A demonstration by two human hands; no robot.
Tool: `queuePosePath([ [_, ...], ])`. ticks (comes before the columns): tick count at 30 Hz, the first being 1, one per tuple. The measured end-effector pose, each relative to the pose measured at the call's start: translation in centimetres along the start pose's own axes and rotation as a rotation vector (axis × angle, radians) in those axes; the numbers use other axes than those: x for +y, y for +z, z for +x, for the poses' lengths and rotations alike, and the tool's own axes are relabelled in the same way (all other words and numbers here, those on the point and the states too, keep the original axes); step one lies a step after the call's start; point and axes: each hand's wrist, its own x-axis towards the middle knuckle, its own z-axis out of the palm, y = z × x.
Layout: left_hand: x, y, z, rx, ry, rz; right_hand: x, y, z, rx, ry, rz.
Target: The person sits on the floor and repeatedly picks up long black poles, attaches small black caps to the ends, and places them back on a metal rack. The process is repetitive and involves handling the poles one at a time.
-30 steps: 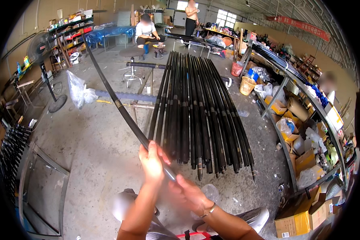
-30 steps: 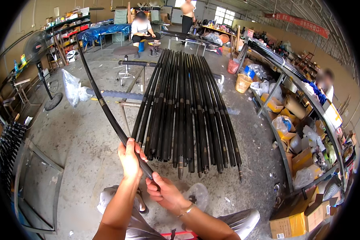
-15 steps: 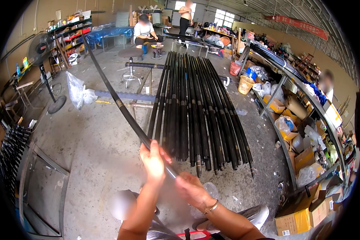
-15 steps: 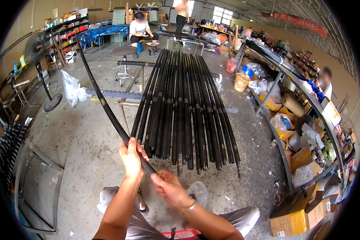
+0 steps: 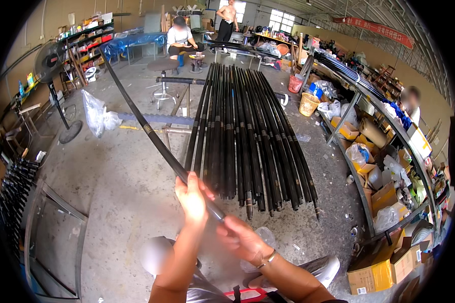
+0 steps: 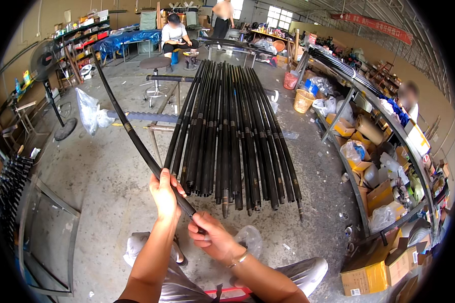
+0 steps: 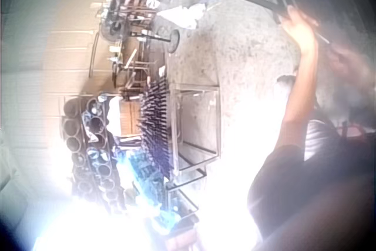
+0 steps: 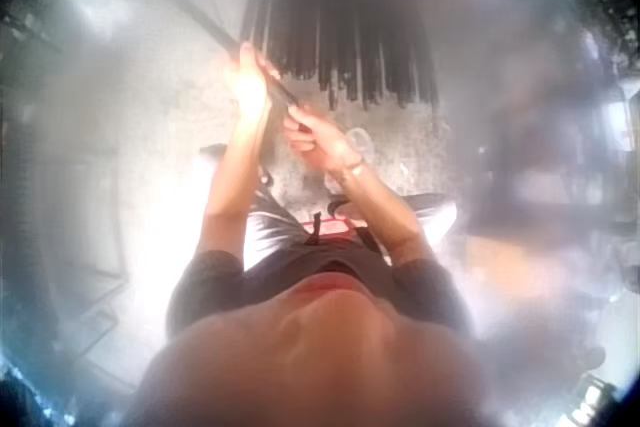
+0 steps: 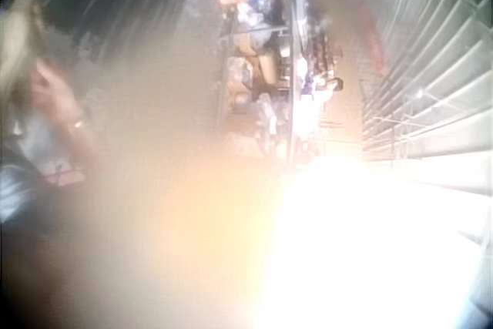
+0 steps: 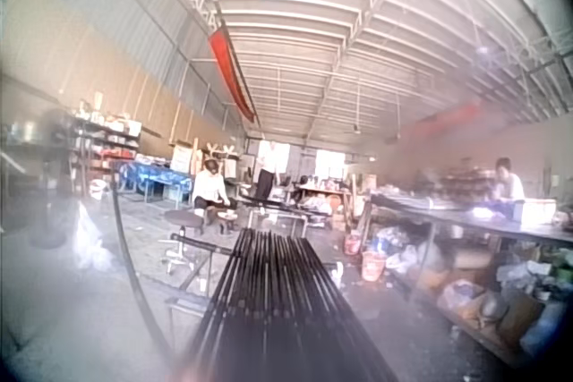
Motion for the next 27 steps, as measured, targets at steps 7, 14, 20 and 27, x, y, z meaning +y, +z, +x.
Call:
queuePosePath([
  [7, -0.3, -0.3, 0.3, -0.013, 0.012, -0.013, -0.2, 1.4, -0.3, 0.066, -0.136, -0.122],
  [14, -0.2, 0.0, 0.1, -0.011, 0.008, 0.008, 0.2, 0.0, 0.5, 0.049, -0.087, -0.142],
  [20, -0.5, -0.1, 0.2, -0.005, 0.016, 0.024, -0.1, 0.4, 0.3, 0.016, -0.142, -0.172],
  [27, -0.5, 0.2, 0.1, -0.001, 0.016, 0.026, -0.5, 0.5, 0.0, 0.012, -0.056, -0.026],
])
